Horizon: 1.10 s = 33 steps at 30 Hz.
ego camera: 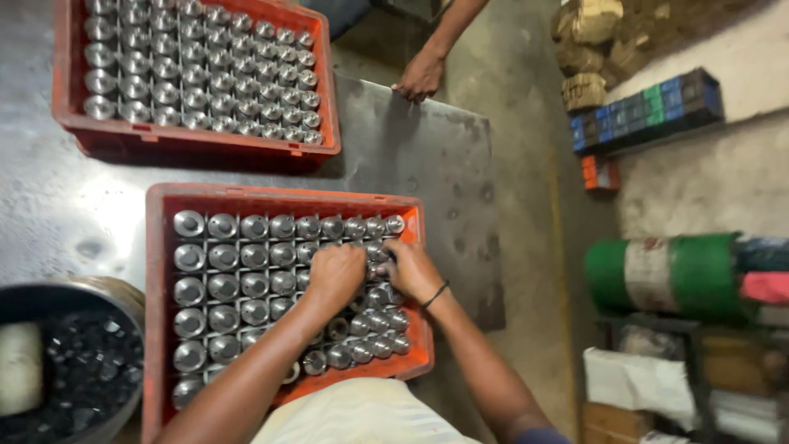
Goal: The person picks small metal caps one at a time from a bucket of dark parts and presses each into the grid slots of an orange tray, filling the tray row by row. They occasionally reposition the tray on the steel table and briefly handle a white cylindrical object from the bucket.
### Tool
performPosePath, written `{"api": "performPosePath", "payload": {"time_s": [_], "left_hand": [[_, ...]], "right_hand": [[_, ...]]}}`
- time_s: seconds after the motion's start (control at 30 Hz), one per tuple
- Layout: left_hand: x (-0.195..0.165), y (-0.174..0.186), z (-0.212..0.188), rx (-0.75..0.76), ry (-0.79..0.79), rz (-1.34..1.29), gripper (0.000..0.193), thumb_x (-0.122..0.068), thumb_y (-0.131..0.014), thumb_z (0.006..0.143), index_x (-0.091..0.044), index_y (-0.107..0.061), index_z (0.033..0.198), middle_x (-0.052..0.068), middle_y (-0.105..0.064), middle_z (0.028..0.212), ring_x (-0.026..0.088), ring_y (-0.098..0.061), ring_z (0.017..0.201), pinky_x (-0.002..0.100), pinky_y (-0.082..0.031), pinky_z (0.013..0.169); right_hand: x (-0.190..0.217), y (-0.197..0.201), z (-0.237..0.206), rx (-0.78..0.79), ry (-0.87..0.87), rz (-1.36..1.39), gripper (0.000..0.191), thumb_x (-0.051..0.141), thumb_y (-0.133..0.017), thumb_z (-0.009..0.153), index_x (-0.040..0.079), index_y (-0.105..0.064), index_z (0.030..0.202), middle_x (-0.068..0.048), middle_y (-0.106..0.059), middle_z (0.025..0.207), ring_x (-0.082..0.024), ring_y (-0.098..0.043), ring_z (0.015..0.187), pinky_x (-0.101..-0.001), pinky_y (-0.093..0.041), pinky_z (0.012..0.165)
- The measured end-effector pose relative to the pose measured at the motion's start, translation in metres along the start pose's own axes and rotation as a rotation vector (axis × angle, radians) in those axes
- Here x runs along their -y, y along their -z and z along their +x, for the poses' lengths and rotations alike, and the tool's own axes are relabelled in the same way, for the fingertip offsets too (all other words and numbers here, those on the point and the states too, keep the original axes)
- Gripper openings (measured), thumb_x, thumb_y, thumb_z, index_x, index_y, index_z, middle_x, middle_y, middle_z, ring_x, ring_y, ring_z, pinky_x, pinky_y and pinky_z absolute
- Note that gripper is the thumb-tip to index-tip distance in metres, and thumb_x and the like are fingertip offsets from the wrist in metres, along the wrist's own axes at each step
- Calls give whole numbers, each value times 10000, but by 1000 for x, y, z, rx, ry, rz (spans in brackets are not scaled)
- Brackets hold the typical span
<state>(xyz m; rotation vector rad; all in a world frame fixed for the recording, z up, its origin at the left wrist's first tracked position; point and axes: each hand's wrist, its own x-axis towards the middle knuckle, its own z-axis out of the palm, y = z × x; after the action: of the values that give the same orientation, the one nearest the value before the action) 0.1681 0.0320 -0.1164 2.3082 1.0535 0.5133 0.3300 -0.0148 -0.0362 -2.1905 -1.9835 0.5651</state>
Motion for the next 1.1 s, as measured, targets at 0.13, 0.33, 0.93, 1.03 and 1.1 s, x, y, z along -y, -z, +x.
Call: {"api": "performPosePath", "payload": {"time_s": [0.13,0.33,0.93,1.03,1.1], "left_hand": [[-11,0,1,12,31,-77,168,-152,-649,836,-109,-749,708,159,-733,744,311,-747,676,433,-573,572],[-27,-20,9,12,40,-79,250,-338,-732,804,-114,-764,699,124,-731,706,294,-737,678,404,-557,533],[84,218,-180,-509,516,-219,236,-205,-732,989,12,-709,898,183,-713,834,311,-712,705,413,-520,653],[146,210,-222,-105,803,15,298,-299,-748,964,-29,-685,1073,246,-699,988,399,-688,848,480,-530,733],[167,183,-238,166,662,139,437,-327,-771,885,-41,-623,1180,293,-662,1098,462,-656,943,522,-525,778]], "right_hand": [[1,10,0,39,-54,-89,454,66,-799,733,70,-683,1172,-224,-721,952,-435,-695,899,-489,-553,748],[-11,15,-1,68,-74,-13,385,113,-749,818,89,-652,1189,-174,-721,907,-348,-747,846,-439,-578,726],[27,14,-140,-342,114,202,135,53,-797,993,6,-696,1069,-154,-715,1001,-281,-689,860,-375,-549,792],[31,4,-160,-319,103,212,115,38,-784,973,9,-692,1034,-146,-711,984,-292,-682,868,-373,-544,787],[32,-1,-162,-319,189,150,112,20,-783,959,16,-687,1016,-148,-712,993,-326,-681,921,-383,-543,803]]}}
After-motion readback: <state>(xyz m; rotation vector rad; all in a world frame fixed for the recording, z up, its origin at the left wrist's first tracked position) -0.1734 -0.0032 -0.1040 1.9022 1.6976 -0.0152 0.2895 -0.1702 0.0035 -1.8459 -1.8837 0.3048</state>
